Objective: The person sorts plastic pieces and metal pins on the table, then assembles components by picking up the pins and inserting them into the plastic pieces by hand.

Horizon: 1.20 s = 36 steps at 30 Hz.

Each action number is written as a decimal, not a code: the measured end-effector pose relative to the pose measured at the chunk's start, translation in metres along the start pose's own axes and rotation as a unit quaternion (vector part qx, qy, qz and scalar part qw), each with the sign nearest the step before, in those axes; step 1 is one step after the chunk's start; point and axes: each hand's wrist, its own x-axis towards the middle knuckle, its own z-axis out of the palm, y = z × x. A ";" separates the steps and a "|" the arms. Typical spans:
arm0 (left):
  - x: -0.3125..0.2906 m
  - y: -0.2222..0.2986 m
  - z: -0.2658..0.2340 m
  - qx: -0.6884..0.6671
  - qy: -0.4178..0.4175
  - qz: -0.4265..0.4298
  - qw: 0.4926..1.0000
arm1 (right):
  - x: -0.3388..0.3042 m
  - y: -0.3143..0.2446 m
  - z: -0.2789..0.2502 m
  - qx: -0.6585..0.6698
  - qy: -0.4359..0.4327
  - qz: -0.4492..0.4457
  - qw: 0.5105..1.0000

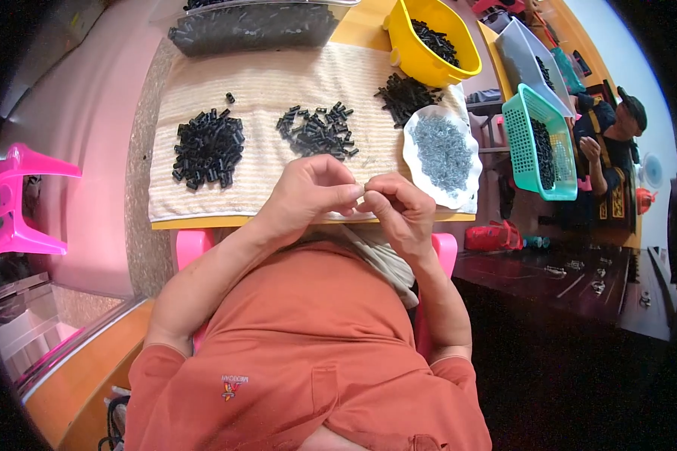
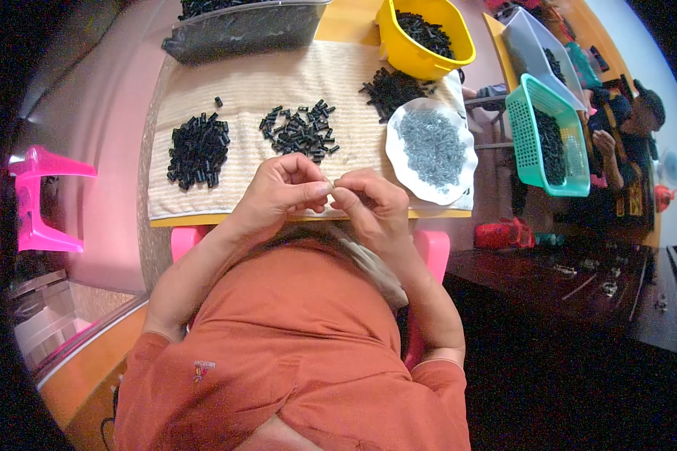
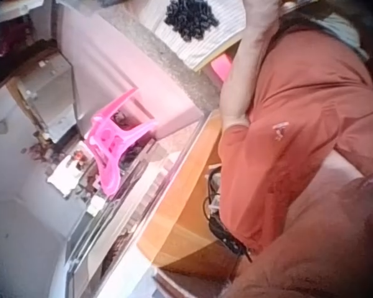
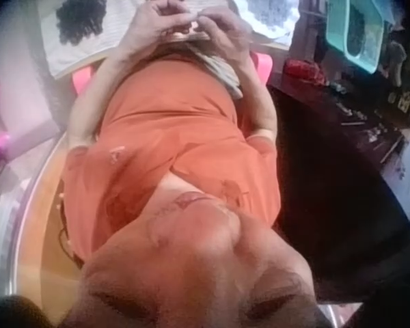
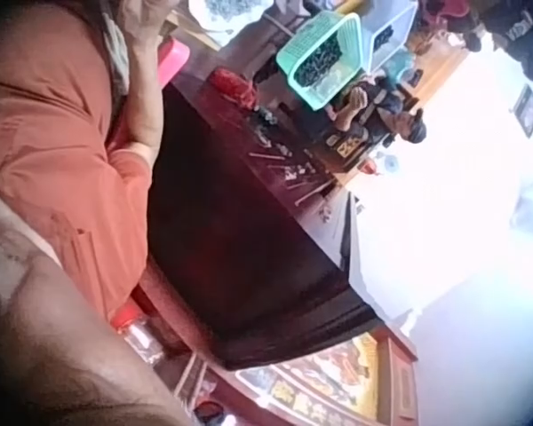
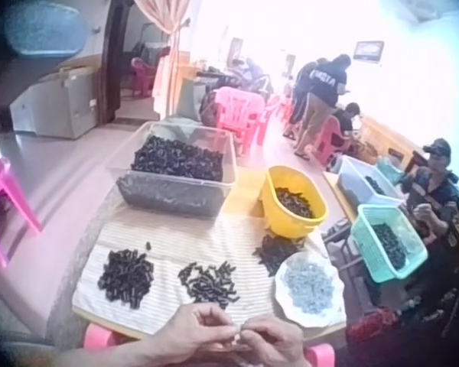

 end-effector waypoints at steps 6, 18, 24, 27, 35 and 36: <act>0.000 -0.004 -0.003 -0.026 0.009 0.002 1.000 | 0.003 -0.001 0.008 0.012 0.017 -0.017 1.000; -0.001 -0.006 -0.005 -0.072 0.024 -0.008 0.997 | 0.001 0.010 0.009 0.036 0.043 -0.047 0.997; -0.002 -0.005 -0.006 -0.095 0.039 -0.017 0.995 | 0.002 0.010 0.006 0.048 0.040 -0.045 0.997; -0.002 -0.006 -0.007 -0.071 0.028 -0.014 0.997 | 0.003 0.009 0.006 0.043 0.039 -0.047 0.997; -0.003 -0.009 -0.005 0.023 0.001 0.034 0.999 | 0.003 0.014 0.003 0.012 0.030 -0.044 0.999; -0.003 -0.009 -0.005 0.022 -0.002 0.036 0.999 | 0.004 0.015 0.001 -0.018 0.018 -0.056 0.998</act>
